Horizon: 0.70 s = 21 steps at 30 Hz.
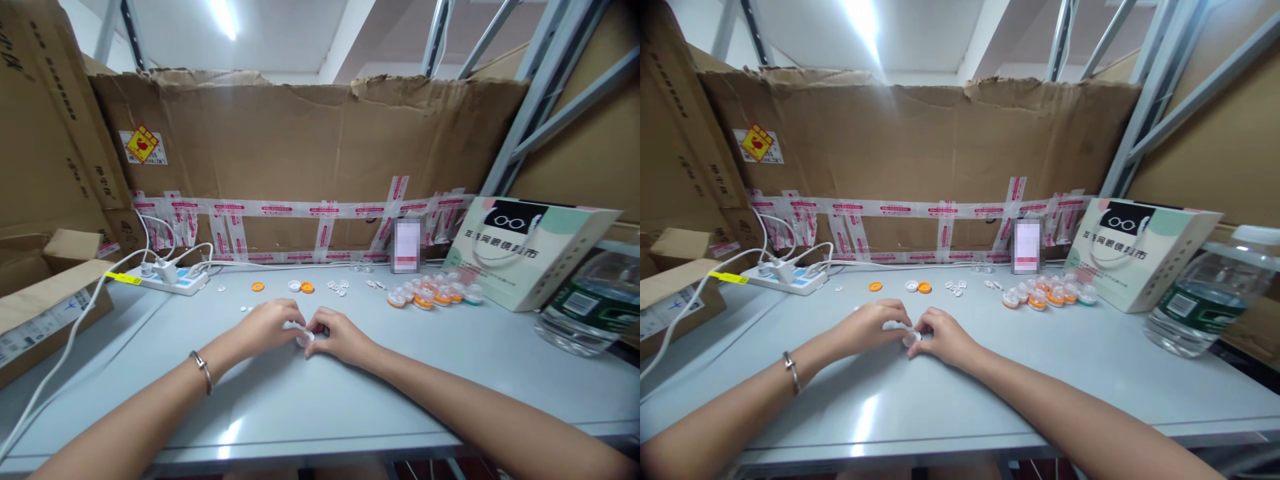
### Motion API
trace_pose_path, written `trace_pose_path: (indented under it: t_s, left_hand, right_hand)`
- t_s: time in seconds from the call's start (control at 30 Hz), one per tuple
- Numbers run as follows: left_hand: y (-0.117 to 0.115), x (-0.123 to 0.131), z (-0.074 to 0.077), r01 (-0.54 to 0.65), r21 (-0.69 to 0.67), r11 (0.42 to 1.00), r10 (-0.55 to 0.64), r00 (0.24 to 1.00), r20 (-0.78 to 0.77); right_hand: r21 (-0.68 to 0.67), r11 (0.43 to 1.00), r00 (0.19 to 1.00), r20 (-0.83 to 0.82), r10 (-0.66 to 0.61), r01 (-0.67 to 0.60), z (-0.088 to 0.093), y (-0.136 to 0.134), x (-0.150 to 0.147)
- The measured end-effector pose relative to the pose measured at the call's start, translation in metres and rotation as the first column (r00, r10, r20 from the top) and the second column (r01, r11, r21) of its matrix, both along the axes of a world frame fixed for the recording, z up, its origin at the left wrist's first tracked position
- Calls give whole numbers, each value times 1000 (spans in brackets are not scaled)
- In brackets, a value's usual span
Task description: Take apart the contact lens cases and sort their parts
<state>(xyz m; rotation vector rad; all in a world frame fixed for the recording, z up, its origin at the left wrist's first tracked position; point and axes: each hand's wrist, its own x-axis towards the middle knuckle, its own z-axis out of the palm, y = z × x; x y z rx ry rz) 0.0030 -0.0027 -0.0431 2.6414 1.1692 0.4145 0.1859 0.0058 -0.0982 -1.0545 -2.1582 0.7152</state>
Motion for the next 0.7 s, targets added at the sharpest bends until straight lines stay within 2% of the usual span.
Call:
trace_pose_path:
  t_s: [0.23,0.47,0.7]
  left_hand:
    - [-6,12,-18,-59,15,998,59,997,-57]
    - [-5,16,-21,9,161,987,21,983,-184]
    - [-3,14,-26,87,261,962,-21,970,-243]
  right_hand:
    - [24,1000,1000,29,-2,1,0,-1,-2]
    - [15,1000,999,36,3,-3,0,-2,-2]
    - [8,1000,999,37,5,-5,2,-3,-3]
